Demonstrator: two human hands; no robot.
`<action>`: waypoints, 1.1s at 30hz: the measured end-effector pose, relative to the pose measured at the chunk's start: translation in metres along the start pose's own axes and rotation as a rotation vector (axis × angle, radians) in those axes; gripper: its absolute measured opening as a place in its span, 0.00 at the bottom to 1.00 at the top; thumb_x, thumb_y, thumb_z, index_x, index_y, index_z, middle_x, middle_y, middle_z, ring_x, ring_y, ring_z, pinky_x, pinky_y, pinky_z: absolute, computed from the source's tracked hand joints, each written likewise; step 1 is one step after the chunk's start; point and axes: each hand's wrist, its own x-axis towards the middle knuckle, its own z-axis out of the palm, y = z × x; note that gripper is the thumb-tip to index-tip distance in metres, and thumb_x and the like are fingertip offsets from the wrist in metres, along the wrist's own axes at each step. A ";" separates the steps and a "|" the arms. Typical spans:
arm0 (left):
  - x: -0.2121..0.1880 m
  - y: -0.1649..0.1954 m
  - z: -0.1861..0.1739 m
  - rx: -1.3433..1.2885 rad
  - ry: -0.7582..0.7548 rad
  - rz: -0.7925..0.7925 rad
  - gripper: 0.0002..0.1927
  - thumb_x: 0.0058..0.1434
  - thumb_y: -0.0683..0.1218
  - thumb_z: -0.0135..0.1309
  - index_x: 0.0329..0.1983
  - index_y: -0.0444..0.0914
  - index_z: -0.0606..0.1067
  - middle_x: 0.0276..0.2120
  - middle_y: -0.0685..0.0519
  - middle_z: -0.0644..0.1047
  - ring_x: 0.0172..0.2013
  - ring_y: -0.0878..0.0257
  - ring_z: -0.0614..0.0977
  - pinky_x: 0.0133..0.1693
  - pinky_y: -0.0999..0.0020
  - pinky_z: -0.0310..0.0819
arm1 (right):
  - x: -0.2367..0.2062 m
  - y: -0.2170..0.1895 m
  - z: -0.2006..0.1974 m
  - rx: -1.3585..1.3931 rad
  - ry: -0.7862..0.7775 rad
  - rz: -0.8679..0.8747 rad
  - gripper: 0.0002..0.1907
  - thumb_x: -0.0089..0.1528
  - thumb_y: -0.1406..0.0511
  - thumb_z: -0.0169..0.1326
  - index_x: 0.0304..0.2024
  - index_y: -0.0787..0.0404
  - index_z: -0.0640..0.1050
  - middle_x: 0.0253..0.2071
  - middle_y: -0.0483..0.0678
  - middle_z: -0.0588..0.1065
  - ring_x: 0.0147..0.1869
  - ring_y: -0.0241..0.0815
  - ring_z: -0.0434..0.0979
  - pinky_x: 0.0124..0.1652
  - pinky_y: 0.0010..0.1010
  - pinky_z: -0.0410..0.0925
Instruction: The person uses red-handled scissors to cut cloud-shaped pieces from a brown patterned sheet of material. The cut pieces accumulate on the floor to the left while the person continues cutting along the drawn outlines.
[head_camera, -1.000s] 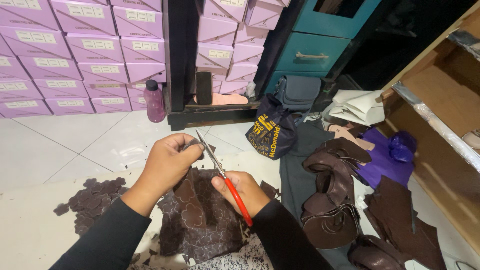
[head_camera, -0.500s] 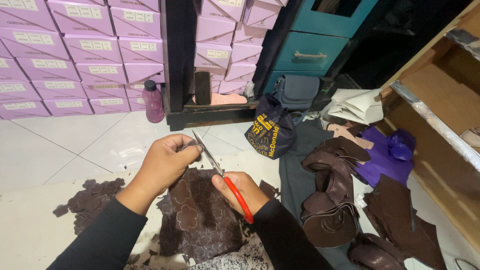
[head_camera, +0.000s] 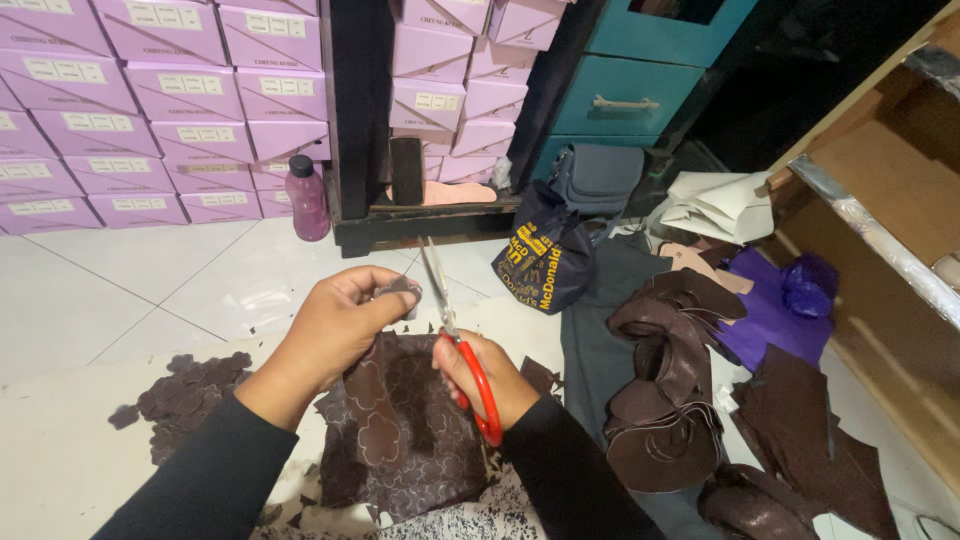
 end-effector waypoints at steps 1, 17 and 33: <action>0.000 0.000 0.000 -0.026 -0.004 -0.008 0.10 0.60 0.40 0.59 0.43 0.30 0.80 0.36 0.51 0.82 0.36 0.68 0.80 0.40 0.73 0.74 | -0.001 0.000 0.000 -0.014 -0.006 0.009 0.24 0.67 0.46 0.48 0.38 0.61 0.72 0.27 0.40 0.67 0.28 0.30 0.66 0.28 0.22 0.64; 0.000 -0.005 0.000 0.136 -0.070 -0.038 0.11 0.64 0.46 0.53 0.38 0.34 0.82 0.30 0.58 0.80 0.31 0.72 0.76 0.36 0.76 0.70 | -0.010 -0.011 -0.004 -0.052 -0.079 0.038 0.22 0.69 0.48 0.49 0.36 0.60 0.70 0.27 0.38 0.64 0.27 0.28 0.63 0.27 0.23 0.59; -0.012 0.015 0.002 0.440 -0.046 -0.011 0.13 0.62 0.50 0.55 0.37 0.35 0.83 0.21 0.59 0.79 0.23 0.73 0.74 0.28 0.73 0.71 | -0.015 -0.017 -0.008 -0.201 -0.133 -0.048 0.20 0.69 0.51 0.50 0.36 0.61 0.72 0.28 0.37 0.64 0.32 0.29 0.61 0.33 0.24 0.59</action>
